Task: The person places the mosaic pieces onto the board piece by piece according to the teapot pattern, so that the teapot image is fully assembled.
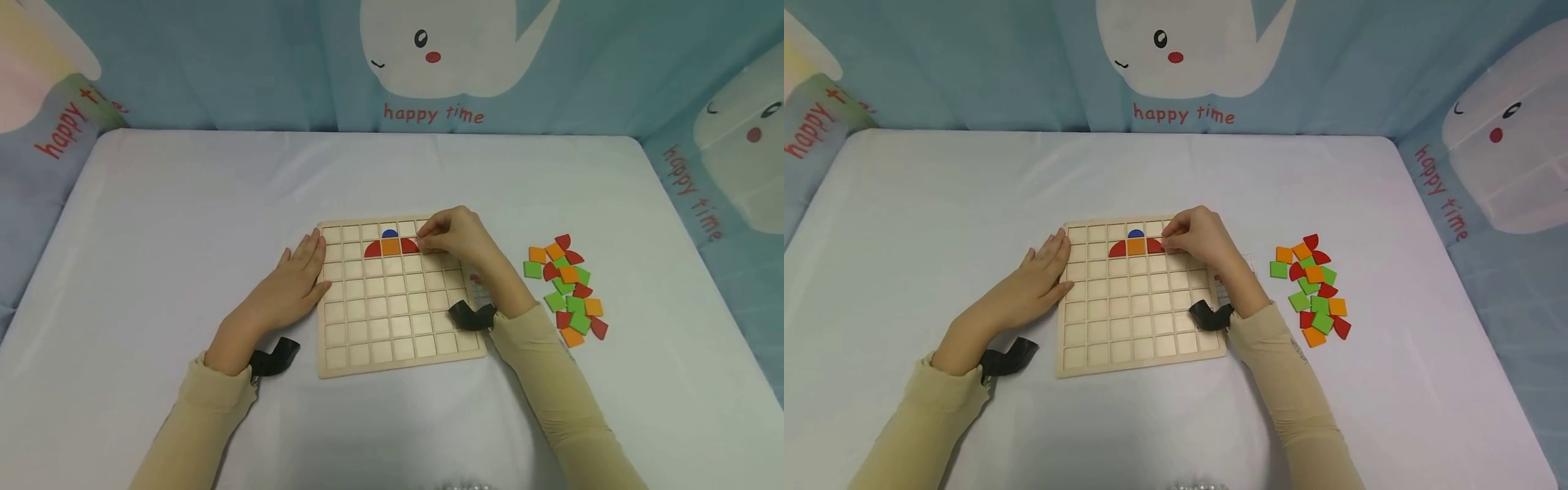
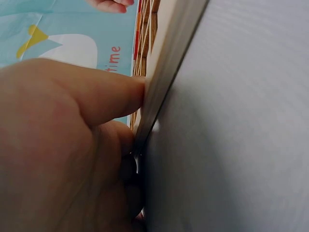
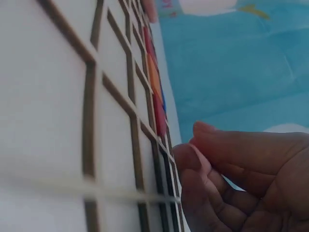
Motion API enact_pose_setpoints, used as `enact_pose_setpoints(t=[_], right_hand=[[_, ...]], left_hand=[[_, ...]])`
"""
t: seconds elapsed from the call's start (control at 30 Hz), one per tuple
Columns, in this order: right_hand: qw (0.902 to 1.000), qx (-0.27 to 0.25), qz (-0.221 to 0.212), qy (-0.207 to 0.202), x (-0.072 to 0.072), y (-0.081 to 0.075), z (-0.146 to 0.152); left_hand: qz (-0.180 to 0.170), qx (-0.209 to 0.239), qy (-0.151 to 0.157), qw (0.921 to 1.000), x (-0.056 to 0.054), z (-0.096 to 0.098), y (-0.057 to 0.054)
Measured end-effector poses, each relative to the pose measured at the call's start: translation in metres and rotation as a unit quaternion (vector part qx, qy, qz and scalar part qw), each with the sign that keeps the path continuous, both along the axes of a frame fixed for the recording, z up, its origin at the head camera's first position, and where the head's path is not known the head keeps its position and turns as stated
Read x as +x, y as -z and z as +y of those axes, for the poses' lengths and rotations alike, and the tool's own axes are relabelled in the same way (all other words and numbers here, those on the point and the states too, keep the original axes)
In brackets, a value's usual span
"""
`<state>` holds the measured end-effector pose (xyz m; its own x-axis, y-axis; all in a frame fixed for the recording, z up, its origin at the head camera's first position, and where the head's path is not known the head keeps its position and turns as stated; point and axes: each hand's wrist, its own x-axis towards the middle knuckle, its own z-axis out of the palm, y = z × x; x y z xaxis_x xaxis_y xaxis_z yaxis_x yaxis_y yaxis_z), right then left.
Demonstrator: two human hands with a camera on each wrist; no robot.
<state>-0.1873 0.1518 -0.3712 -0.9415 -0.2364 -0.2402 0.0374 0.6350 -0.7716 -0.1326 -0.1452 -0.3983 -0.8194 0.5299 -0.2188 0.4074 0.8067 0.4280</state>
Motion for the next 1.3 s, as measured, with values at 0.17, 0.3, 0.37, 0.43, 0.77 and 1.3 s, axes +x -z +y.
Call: enact_pose_setpoints(t=[0.17,0.3,0.37,0.43,0.77,1.3], right_hand=[[0.9998,-0.019,0.001,0.007,0.005,-0.006,0.019],[0.9992,-0.023,0.013,0.031,0.012,-0.011,0.044],[0.9986,-0.016,0.017,0.047,0.016,-0.013,0.056],[0.9979,-0.014,0.016,0.062,0.019,-0.014,0.069],[0.992,0.025,-0.006,0.123,0.035,-0.018,0.124],[0.9956,0.047,-0.024,0.077,0.036,-0.014,0.167]], left_hand=[[-0.001,0.007,-0.001,1.0,0.001,-0.001,0.0],[0.001,0.012,0.002,0.9999,0.001,0.002,-0.001],[0.0,0.011,0.002,0.9999,0.001,0.001,-0.002],[-0.001,0.011,0.001,0.9999,0.001,0.002,-0.002],[0.006,0.008,0.0,0.9999,0.001,0.002,0.0],[0.006,0.009,-0.002,0.9999,0.0,0.002,0.004]])
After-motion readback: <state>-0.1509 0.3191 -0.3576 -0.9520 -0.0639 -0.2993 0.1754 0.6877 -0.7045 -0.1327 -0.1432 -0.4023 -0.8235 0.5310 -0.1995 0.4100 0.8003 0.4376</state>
